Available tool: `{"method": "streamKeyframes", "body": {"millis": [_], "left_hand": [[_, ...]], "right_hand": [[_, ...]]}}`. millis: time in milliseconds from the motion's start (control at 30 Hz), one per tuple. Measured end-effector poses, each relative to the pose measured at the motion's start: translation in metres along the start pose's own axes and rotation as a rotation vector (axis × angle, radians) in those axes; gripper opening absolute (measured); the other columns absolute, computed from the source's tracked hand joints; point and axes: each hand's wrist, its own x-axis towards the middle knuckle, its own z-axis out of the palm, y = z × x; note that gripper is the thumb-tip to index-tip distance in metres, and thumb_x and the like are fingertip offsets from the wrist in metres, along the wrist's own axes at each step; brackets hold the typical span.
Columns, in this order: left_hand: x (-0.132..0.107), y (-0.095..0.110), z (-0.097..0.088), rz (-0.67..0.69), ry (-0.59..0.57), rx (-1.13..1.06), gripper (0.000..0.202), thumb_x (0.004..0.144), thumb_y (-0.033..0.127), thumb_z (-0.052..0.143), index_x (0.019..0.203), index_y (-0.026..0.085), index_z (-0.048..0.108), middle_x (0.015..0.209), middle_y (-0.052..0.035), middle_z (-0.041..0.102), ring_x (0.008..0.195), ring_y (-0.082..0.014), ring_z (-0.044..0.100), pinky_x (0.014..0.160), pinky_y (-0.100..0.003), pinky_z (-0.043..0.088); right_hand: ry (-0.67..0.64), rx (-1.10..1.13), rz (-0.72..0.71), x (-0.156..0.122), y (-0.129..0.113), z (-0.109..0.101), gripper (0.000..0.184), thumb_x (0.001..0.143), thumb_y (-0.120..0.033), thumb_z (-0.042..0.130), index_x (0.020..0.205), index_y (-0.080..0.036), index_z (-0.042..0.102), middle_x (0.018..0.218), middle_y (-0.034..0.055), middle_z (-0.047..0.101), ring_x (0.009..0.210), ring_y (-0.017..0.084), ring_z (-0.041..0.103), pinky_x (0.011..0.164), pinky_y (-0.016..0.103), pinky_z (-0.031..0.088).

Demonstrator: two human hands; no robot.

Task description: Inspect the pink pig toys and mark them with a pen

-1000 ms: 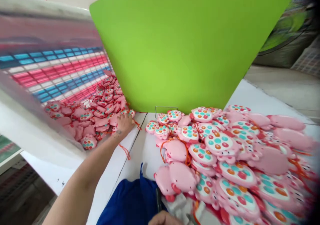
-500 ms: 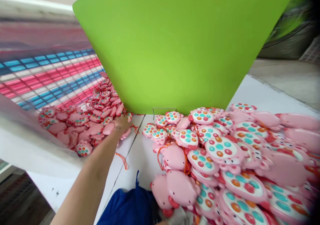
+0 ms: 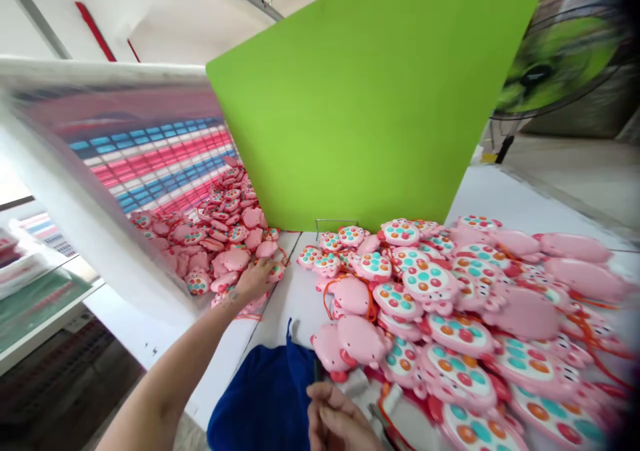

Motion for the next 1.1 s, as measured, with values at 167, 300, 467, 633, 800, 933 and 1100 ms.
{"method": "streamKeyframes", "body": {"millis": [167, 300, 467, 633, 800, 933, 1100], "left_hand": [[-0.031, 0.0, -0.001, 0.019, 0.145, -0.234, 0.064, 0.077, 0.007, 0.051, 0.138, 0.02, 0.039, 0.138, -0.0103, 0.048, 0.123, -0.0215, 0.049, 0.102, -0.034, 0.042], [-0.081, 0.024, -0.003, -0.066, 0.342, -0.421, 0.073, 0.081, 0.011, 0.05, 0.146, 0.017, 0.018, 0.145, -0.0135, 0.039, 0.132, -0.0212, 0.041, 0.109, -0.038, 0.035], [-0.16, 0.082, 0.008, -0.123, 0.51, -0.765, 0.057, 0.084, 0.023, 0.058, 0.137, 0.023, 0.037, 0.133, -0.0094, 0.055, 0.125, -0.0228, 0.05, 0.106, -0.04, 0.039], [-0.209, 0.124, 0.023, -0.033, 0.486, -0.816, 0.046, 0.091, 0.021, 0.05, 0.135, 0.025, 0.039, 0.131, -0.0089, 0.056, 0.122, -0.0204, 0.053, 0.1, -0.037, 0.045], [-0.221, 0.132, 0.017, 0.403, 0.396, -0.559, 0.06, 0.088, 0.006, 0.041, 0.143, 0.027, 0.029, 0.137, -0.0081, 0.052, 0.134, -0.0217, 0.039, 0.11, -0.048, 0.033], [-0.224, 0.127, 0.012, 0.475, 0.347, -0.507, 0.064, 0.09, 0.019, 0.049, 0.147, 0.028, 0.021, 0.142, -0.009, 0.047, 0.14, -0.0246, 0.029, 0.114, -0.052, 0.022], [-0.236, 0.097, 0.027, -0.082, 0.479, -0.368, 0.07, 0.085, 0.046, 0.056, 0.145, 0.025, 0.026, 0.15, -0.0148, 0.034, 0.143, -0.0351, 0.017, 0.113, -0.062, 0.006]], "right_hand": [[0.051, 0.048, -0.113, -0.008, -0.007, 0.011, 0.029, 0.067, -0.03, 0.079, 0.09, -0.017, 0.066, 0.066, -0.0008, 0.062, 0.051, 0.007, 0.056, 0.047, 0.017, 0.038], [0.087, 0.015, -0.138, -0.013, -0.008, 0.015, 0.036, 0.071, -0.028, 0.076, 0.104, -0.02, 0.067, 0.099, 0.0061, 0.068, 0.081, 0.015, 0.066, 0.065, 0.022, 0.048], [0.047, -0.008, -0.161, -0.015, -0.006, 0.015, 0.051, 0.077, -0.029, 0.071, 0.126, -0.03, 0.056, 0.142, 0.0055, 0.045, 0.124, 0.024, 0.05, 0.097, 0.036, 0.044], [0.006, 0.029, -0.132, -0.016, -0.003, 0.017, 0.053, 0.076, -0.042, 0.071, 0.126, -0.032, 0.055, 0.143, 0.0047, 0.044, 0.124, 0.024, 0.049, 0.098, 0.04, 0.043], [0.026, 0.013, -0.147, -0.017, -0.001, 0.019, 0.036, 0.081, -0.042, 0.067, 0.113, -0.029, 0.062, 0.126, 0.0039, 0.059, 0.104, 0.017, 0.059, 0.088, 0.035, 0.049], [0.124, 0.006, -0.15, -0.017, 0.0, 0.021, 0.03, 0.076, -0.027, 0.074, 0.104, -0.028, 0.065, 0.118, 0.0005, 0.063, 0.099, 0.014, 0.06, 0.084, 0.028, 0.051], [0.225, 0.019, -0.182, -0.016, -0.008, 0.026, 0.042, 0.076, -0.024, 0.072, 0.115, -0.032, 0.059, 0.111, -0.0008, 0.065, 0.086, 0.013, 0.062, 0.073, 0.029, 0.055]]}}
